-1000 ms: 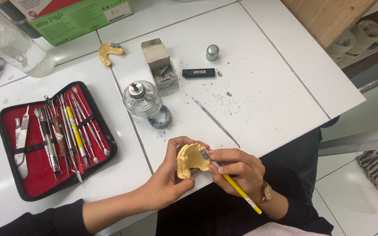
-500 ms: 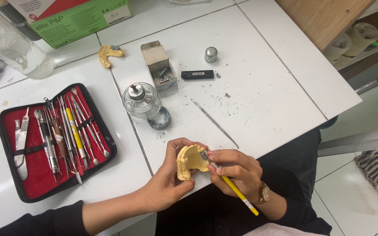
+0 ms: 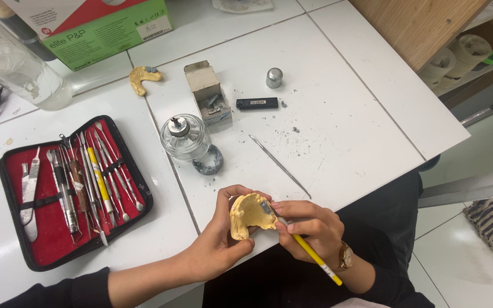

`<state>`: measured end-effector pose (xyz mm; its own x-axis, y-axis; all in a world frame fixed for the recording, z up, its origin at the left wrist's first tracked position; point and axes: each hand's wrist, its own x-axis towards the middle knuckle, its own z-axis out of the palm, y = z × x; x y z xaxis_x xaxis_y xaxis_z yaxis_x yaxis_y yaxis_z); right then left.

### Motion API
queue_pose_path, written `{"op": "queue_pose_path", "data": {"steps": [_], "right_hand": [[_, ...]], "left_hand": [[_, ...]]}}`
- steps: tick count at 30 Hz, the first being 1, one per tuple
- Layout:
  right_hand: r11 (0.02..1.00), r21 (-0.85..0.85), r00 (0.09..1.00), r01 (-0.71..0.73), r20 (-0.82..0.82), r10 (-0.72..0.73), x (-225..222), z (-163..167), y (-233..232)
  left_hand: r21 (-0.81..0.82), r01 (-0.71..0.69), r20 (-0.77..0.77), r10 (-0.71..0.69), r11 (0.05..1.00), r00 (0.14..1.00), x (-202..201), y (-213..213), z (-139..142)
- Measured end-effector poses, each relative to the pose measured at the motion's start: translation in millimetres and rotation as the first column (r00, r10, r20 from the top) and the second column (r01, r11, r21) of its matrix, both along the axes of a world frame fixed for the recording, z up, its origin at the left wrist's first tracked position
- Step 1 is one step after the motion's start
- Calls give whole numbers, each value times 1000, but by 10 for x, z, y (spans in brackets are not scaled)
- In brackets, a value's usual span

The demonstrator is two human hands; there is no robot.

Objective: The person holds a yellow dental stone cast in one hand and uses a metal carving tool to scrape and shape material around the teeth on the model, occasionally switching to a yellow pencil-style tool and dipping the tool in a glass dish. They work over a white tiled bench with a red case of dental instruments open beside them.

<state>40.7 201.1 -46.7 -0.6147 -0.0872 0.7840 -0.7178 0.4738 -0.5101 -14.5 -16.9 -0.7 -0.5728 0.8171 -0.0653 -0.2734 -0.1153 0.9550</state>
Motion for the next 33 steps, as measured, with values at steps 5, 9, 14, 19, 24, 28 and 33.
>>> {"op": "queue_pose_path", "data": {"steps": [5,9,14,19,24,28,33], "right_hand": [[1000,27,1000,0,-17,0,-23,-22,38],[1000,25,1000,-16,-15,16,-37,-41,41],[1000,21,1000,-9,-16,10,-40,-39,35],[999,32,1000,-7,-19,7,-41,-28,27],[999,39,1000,-12,-22,12,-43,-32,32],[999,49,999,7,-37,-5,-44,-43,30],[999,32,998,-21,-62,23,-54,-57,18]], "left_hand": [[-1,1,11,-1,1000,1000,-2,-2,-19],[14,3,18,-4,1000,1000,-9,3,-32],[26,11,15,-12,1000,1000,-16,6,-21],[10,16,28,-16,1000,999,-17,4,-9],[-5,15,13,-15,1000,1000,-18,-6,-22],[10,12,16,-12,1000,1000,-14,-2,-39],[12,12,27,-12,1000,1000,-17,5,-58]]}}
